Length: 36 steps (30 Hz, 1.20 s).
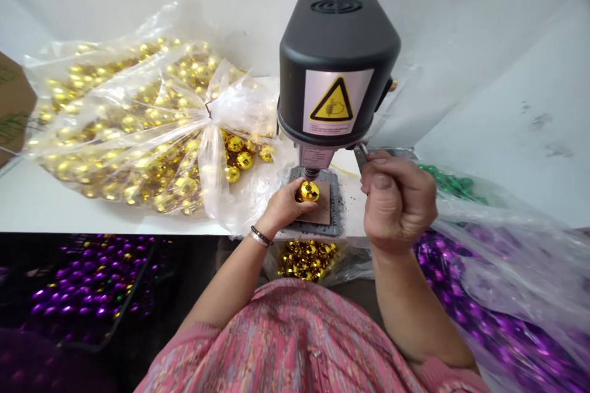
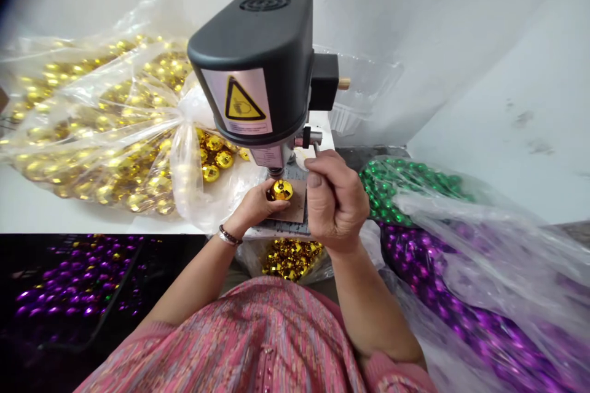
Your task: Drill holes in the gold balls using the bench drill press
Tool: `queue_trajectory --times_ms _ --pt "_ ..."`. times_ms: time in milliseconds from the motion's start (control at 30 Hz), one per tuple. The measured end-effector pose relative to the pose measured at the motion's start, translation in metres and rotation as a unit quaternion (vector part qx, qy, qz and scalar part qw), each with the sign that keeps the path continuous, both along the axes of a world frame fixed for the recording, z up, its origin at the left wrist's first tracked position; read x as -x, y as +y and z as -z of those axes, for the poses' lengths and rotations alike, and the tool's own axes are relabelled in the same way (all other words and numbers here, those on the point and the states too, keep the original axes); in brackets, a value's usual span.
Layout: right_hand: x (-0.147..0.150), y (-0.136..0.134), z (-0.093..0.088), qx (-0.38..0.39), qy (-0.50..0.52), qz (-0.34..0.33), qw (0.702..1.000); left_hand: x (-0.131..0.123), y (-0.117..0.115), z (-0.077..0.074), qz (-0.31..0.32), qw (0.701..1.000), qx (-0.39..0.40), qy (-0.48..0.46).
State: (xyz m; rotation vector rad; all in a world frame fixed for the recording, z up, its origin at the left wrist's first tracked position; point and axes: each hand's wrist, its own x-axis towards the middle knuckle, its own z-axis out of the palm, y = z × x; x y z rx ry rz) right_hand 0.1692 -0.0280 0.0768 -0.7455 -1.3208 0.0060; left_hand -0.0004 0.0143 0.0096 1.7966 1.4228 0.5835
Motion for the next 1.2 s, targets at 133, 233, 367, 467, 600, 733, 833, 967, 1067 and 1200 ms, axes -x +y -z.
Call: queue_trajectory --times_ms 133,233,367,467,600,733,833,967,1067,1200 --pt "0.003 -0.003 0.005 0.015 0.018 0.019 1.0 -0.002 -0.002 -0.002 -0.011 1.0 -0.004 0.003" --pt "0.005 -0.001 0.01 0.007 0.036 0.02 0.999 -0.002 -0.003 -0.002 -0.012 1.0 -0.004 -0.001" --pt "0.005 0.002 0.018 -0.023 0.025 -0.008 0.999 -0.003 -0.004 -0.001 -0.015 1.0 -0.016 0.01" --pt "0.007 0.002 0.007 -0.024 0.05 -0.035 0.998 -0.002 -0.003 0.0 -0.009 1.0 -0.004 -0.006" --pt "0.01 0.011 -0.036 -0.016 0.077 -0.049 0.996 0.003 -0.002 0.006 -0.002 0.999 0.019 -0.03" --pt "0.009 0.03 -0.071 -0.009 0.096 -0.078 0.992 0.009 -0.004 0.012 0.021 0.998 0.001 -0.057" --pt "0.008 0.035 -0.074 -0.011 0.094 -0.089 0.992 0.018 -0.014 0.015 0.068 0.994 -0.049 -0.064" --pt "0.007 0.033 -0.068 -0.018 0.098 -0.088 0.991 0.041 -0.028 0.017 0.104 0.985 -0.127 -0.053" --pt "0.007 0.033 -0.066 -0.02 0.104 -0.083 0.991 0.063 -0.024 0.014 0.02 0.988 -0.148 -0.032" --pt "0.007 0.033 -0.065 -0.02 0.109 -0.077 0.991 0.086 0.01 0.001 -0.18 0.96 -0.184 0.108"
